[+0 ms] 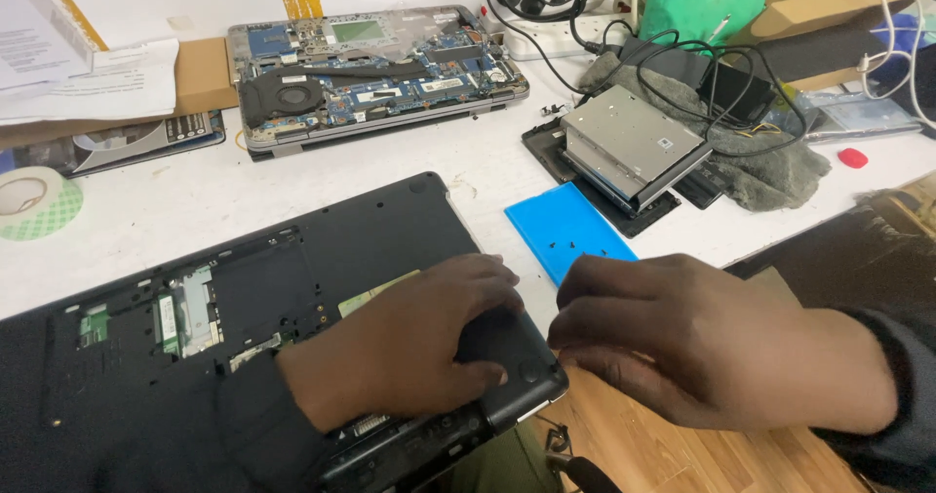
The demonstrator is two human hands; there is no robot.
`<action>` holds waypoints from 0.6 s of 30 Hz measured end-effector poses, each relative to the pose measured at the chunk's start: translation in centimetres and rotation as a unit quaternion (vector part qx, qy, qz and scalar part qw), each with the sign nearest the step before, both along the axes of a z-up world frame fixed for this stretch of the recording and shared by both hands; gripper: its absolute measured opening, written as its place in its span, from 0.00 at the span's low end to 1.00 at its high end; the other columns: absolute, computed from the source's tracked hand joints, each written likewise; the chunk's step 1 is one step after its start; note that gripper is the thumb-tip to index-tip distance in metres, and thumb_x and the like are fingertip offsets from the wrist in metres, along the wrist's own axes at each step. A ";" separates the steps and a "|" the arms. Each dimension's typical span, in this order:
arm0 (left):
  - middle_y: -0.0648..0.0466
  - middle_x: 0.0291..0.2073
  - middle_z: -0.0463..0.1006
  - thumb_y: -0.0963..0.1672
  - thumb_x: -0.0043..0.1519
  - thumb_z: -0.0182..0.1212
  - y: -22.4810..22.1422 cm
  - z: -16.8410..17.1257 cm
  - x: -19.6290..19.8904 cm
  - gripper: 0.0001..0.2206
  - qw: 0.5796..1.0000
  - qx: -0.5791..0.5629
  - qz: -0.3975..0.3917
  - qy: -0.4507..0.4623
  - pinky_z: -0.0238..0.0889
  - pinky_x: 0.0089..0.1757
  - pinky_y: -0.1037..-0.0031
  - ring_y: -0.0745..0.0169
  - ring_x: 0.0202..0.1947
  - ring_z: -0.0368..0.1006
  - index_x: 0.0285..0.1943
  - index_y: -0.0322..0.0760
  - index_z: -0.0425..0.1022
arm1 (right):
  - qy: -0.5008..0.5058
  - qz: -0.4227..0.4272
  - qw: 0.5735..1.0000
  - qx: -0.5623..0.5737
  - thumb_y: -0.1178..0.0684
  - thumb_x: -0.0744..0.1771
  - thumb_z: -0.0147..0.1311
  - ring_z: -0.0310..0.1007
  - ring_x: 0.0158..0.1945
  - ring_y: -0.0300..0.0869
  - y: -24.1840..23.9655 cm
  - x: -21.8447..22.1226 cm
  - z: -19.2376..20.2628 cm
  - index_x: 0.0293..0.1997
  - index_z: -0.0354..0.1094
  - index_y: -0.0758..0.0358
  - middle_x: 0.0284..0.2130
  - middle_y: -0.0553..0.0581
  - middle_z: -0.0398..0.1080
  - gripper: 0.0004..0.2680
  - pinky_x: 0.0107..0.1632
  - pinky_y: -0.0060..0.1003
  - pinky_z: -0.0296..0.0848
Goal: Disassembling a laptop by removing multiple screws from the internal base and components using a manual screwdriver.
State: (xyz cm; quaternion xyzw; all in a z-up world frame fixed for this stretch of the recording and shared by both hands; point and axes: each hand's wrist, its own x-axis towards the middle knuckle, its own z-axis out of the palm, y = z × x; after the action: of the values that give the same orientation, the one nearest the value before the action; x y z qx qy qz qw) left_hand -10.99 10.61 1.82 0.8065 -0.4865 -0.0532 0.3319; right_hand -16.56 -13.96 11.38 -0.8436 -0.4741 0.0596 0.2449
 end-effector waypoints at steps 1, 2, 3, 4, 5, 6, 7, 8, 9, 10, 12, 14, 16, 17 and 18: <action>0.42 0.68 0.69 0.48 0.53 0.69 0.4 -0.4 -0.3 0.27 1.000 0.017 0.009 0.024 0.54 0.62 0.50 0.42 0.74 0.56 0.62 0.37 0.73 | -0.029 0.003 1.000 0.001 0.50 0.72 0.38 0.75 0.36 0.52 0.0 -0.1 -0.2 0.47 0.71 0.62 0.38 0.61 0.69 0.12 0.35 0.43 0.73; 0.42 0.68 0.69 0.48 0.53 0.69 0.4 -0.5 -0.2 0.27 1.000 0.017 0.009 0.025 0.54 0.62 0.50 0.42 0.74 0.56 0.62 0.37 0.73 | -0.029 0.004 1.000 0.001 0.50 0.72 0.38 0.75 0.36 0.52 -0.5 -0.2 -0.3 0.47 0.71 0.62 0.38 0.61 0.69 0.12 0.35 0.43 0.73; 0.43 0.66 0.71 0.49 0.53 0.69 0.4 -0.7 -0.2 0.27 1.000 0.004 0.006 0.014 0.55 0.62 0.51 0.41 0.73 0.58 0.61 0.35 0.74 | 0.001 -0.005 1.000 -0.016 0.59 0.66 0.36 0.70 0.33 0.52 -0.9 -0.4 -0.4 0.47 0.70 0.59 0.46 0.61 0.67 0.12 0.33 0.42 0.68; 0.43 0.65 0.72 0.49 0.52 0.68 0.4 -0.8 -0.1 0.27 1.000 -0.009 0.003 0.004 0.56 0.62 0.52 0.41 0.71 0.60 0.60 0.34 0.74 | 0.032 -0.014 0.999 -0.033 0.68 0.61 0.35 0.65 0.31 0.52 -1.4 -0.5 -0.5 0.47 0.70 0.55 0.53 0.61 0.65 0.18 0.30 0.40 0.62; 0.43 0.65 0.72 0.49 0.52 0.68 0.5 -0.7 -0.1 0.27 1.000 -0.010 0.004 0.005 0.56 0.62 0.52 0.41 0.71 0.60 0.60 0.34 0.74 | 0.033 -0.014 0.999 -0.034 0.68 0.61 0.35 0.65 0.31 0.52 -1.0 -0.5 -0.3 0.47 0.70 0.55 0.53 0.61 0.65 0.18 0.30 0.40 0.62; 0.42 0.64 0.72 0.49 0.53 0.68 0.5 -0.7 -0.1 0.26 1.000 -0.022 -0.002 0.013 0.57 0.61 0.51 0.40 0.71 0.61 0.59 0.34 0.74 | 0.023 -0.022 0.999 -0.022 0.58 0.66 0.39 0.70 0.34 0.51 -0.7 -0.5 -0.1 0.46 0.70 0.55 0.47 0.59 0.67 0.11 0.34 0.41 0.69; 0.41 0.63 0.73 0.49 0.53 0.68 0.5 -0.7 0.0 0.25 0.999 -0.033 -0.007 0.020 0.59 0.60 0.49 0.40 0.70 0.62 0.58 0.34 0.74 | 0.014 -0.030 0.999 -0.011 0.47 0.71 0.43 0.75 0.37 0.50 -0.4 -0.5 0.2 0.46 0.71 0.56 0.42 0.57 0.69 0.10 0.38 0.41 0.75; 0.41 0.63 0.73 0.49 0.53 0.68 0.5 -0.7 0.0 0.25 0.999 -0.033 -0.007 0.019 0.59 0.60 0.49 0.40 0.70 0.62 0.58 0.34 0.74 | 0.013 -0.030 0.999 -0.011 0.47 0.71 0.43 0.75 0.37 0.50 -0.4 -0.4 0.0 0.46 0.71 0.56 0.42 0.57 0.69 0.10 0.38 0.41 0.75; 0.42 0.64 0.72 0.49 0.53 0.68 0.6 -0.8 0.0 0.25 0.999 -0.033 -0.007 0.021 0.57 0.61 0.50 0.40 0.71 0.61 0.58 0.36 0.74 | -0.012 -0.019 1.000 -0.003 0.48 0.71 0.39 0.74 0.35 0.50 -0.4 -0.3 -0.2 0.47 0.71 0.57 0.41 0.58 0.69 0.11 0.37 0.40 0.74; 0.42 0.65 0.72 0.49 0.54 0.68 0.6 -0.9 -0.1 0.24 0.999 -0.032 -0.006 0.026 0.55 0.62 0.50 0.41 0.72 0.60 0.58 0.37 0.74 | -0.035 -0.007 0.999 0.004 0.49 0.71 0.36 0.73 0.33 0.51 -0.5 -0.2 -0.4 0.48 0.70 0.58 0.40 0.59 0.68 0.12 0.36 0.40 0.74; 0.42 0.64 0.73 0.49 0.53 0.67 0.5 -0.9 -0.2 0.24 0.999 -0.043 -0.004 0.017 0.57 0.61 0.51 0.40 0.70 0.62 0.57 0.36 0.74 | -0.004 -0.009 1.000 -0.014 0.54 0.69 0.35 0.72 0.36 0.52 -0.9 -0.3 -0.2 0.49 0.70 0.56 0.46 0.61 0.67 0.12 0.33 0.41 0.71; 0.41 0.62 0.75 0.49 0.52 0.66 0.6 -0.7 -0.2 0.24 0.998 -0.054 -0.003 0.008 0.59 0.60 0.51 0.40 0.69 0.64 0.56 0.35 0.75 | 0.027 -0.012 0.999 -0.031 0.58 0.67 0.35 0.70 0.40 0.54 -1.1 -0.4 -0.2 0.50 0.71 0.54 0.53 0.64 0.66 0.14 0.30 0.42 0.68; 0.42 0.66 0.72 0.51 0.56 0.67 0.7 -0.1 -0.2 0.24 0.998 -0.024 -0.007 0.050 0.58 0.59 0.44 0.39 0.72 0.59 0.59 0.38 0.74 | 0.044 -0.062 0.997 -0.025 0.45 0.70 0.49 0.76 0.35 0.53 -0.9 -0.3 -0.5 0.52 0.71 0.54 0.46 0.59 0.68 0.10 0.34 0.48 0.70; 0.42 0.66 0.72 0.51 0.56 0.67 0.7 -0.1 -0.1 0.24 0.998 -0.024 -0.008 0.051 0.58 0.59 0.44 0.39 0.72 0.59 0.59 0.38 0.74 | 0.045 -0.063 0.997 -0.026 0.45 0.70 0.49 0.76 0.35 0.53 -0.8 -0.2 -0.3 0.52 0.71 0.54 0.46 0.59 0.68 0.10 0.34 0.48 0.70; 0.41 0.65 0.72 0.51 0.56 0.65 0.7 0.0 -0.1 0.24 0.998 -0.029 -0.010 0.051 0.58 0.58 0.43 0.38 0.72 0.59 0.59 0.38 0.74 | 0.021 -0.035 0.999 0.004 0.48 0.70 0.45 0.74 0.36 0.52 -0.7 -0.1 -0.2 0.49 0.71 0.58 0.42 0.60 0.69 0.10 0.35 0.44 0.71</action>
State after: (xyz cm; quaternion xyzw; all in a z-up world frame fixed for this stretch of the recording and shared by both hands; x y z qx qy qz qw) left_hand -11.13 11.31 1.78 0.7882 -0.4779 -0.0834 0.3787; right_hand -16.61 -14.63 11.22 -0.8573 -0.4394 0.0672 0.2598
